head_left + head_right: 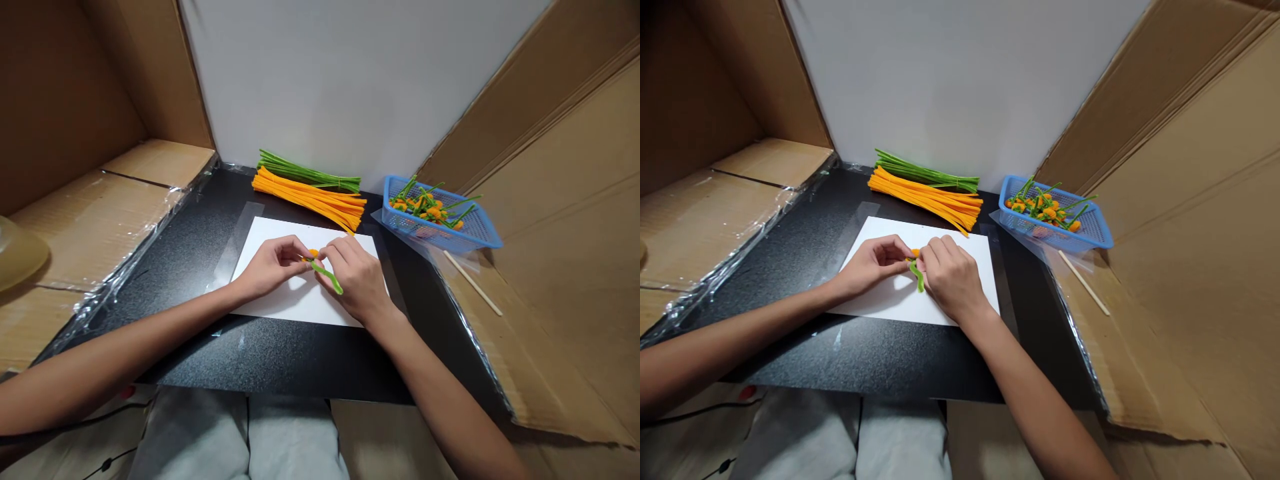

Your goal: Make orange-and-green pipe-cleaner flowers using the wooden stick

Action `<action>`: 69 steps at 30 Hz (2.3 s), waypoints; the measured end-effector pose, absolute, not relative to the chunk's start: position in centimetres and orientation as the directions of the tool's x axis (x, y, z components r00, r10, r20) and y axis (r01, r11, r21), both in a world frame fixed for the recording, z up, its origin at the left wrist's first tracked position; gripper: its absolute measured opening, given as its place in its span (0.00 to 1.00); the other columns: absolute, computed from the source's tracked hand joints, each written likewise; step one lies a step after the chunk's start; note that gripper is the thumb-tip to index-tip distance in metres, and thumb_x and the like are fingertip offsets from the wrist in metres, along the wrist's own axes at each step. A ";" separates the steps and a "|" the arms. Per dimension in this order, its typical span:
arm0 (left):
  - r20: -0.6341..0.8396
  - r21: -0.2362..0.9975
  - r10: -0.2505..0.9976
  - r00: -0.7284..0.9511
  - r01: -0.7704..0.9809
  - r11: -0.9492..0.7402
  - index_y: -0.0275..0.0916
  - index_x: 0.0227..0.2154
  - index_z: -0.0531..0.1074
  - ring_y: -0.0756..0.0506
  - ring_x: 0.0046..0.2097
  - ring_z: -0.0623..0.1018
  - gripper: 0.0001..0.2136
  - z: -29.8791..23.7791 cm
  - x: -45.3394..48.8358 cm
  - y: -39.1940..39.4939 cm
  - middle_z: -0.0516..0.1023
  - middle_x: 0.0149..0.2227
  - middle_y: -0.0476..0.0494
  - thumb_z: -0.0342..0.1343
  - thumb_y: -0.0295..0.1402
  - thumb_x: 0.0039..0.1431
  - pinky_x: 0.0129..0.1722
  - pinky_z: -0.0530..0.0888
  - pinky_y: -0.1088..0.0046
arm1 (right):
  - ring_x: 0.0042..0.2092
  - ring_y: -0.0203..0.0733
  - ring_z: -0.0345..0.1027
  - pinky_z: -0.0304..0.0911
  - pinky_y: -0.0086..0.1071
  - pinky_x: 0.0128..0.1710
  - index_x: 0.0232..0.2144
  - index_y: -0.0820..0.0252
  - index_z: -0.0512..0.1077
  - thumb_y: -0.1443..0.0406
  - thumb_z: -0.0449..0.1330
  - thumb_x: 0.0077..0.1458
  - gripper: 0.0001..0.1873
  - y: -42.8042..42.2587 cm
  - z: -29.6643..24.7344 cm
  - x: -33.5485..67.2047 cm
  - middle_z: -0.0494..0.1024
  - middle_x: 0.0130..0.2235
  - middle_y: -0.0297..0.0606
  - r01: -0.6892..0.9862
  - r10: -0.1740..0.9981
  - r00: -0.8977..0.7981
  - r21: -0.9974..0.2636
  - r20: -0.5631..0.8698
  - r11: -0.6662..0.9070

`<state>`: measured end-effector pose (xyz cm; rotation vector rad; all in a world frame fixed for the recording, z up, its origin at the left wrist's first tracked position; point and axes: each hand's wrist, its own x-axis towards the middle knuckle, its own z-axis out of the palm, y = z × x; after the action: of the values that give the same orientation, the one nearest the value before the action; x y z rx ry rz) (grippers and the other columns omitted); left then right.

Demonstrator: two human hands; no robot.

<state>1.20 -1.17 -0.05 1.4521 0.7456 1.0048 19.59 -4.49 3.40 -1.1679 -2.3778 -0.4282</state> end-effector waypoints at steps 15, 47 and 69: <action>0.260 0.965 0.897 0.357 -0.115 -0.234 0.35 0.32 0.73 0.50 0.37 0.79 0.07 0.2 1.4 -1.8 0.79 0.34 0.46 0.65 0.31 0.53 0.41 0.76 0.74 | 0.37 0.44 0.66 0.59 0.35 0.36 0.33 0.60 0.72 0.69 0.55 0.60 0.05 -4.5 3.5 19.4 0.75 0.34 0.41 0.801 0.591 -0.490 0.063 0.641 0.596; 0.610 0.742 0.759 0.225 0.173 -0.648 0.36 0.26 0.74 0.50 0.30 0.80 0.05 -0.2 1.4 -2.9 0.81 0.28 0.47 0.63 0.30 0.56 0.32 0.79 0.77 | 0.35 0.40 0.68 0.64 0.32 0.35 0.30 0.58 0.71 0.60 0.58 0.60 0.09 -5.3 0.8 16.7 0.74 0.32 0.35 0.423 0.927 0.073 -0.853 0.368 0.306; 0.531 0.784 0.827 0.187 0.263 -0.563 0.38 0.33 0.70 0.50 0.33 0.80 0.09 0.0 1.3 -2.6 0.79 0.31 0.49 0.63 0.35 0.56 0.34 0.80 0.76 | 0.43 0.43 0.72 0.69 0.34 0.39 0.36 0.59 0.77 0.58 0.63 0.56 0.11 -4.8 0.5 16.9 0.79 0.41 0.41 0.168 0.963 0.074 -0.956 0.257 0.242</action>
<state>1.31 -2.59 0.03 1.9352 1.0178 1.3796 16.88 -4.76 0.53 -1.1732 -1.3605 0.8726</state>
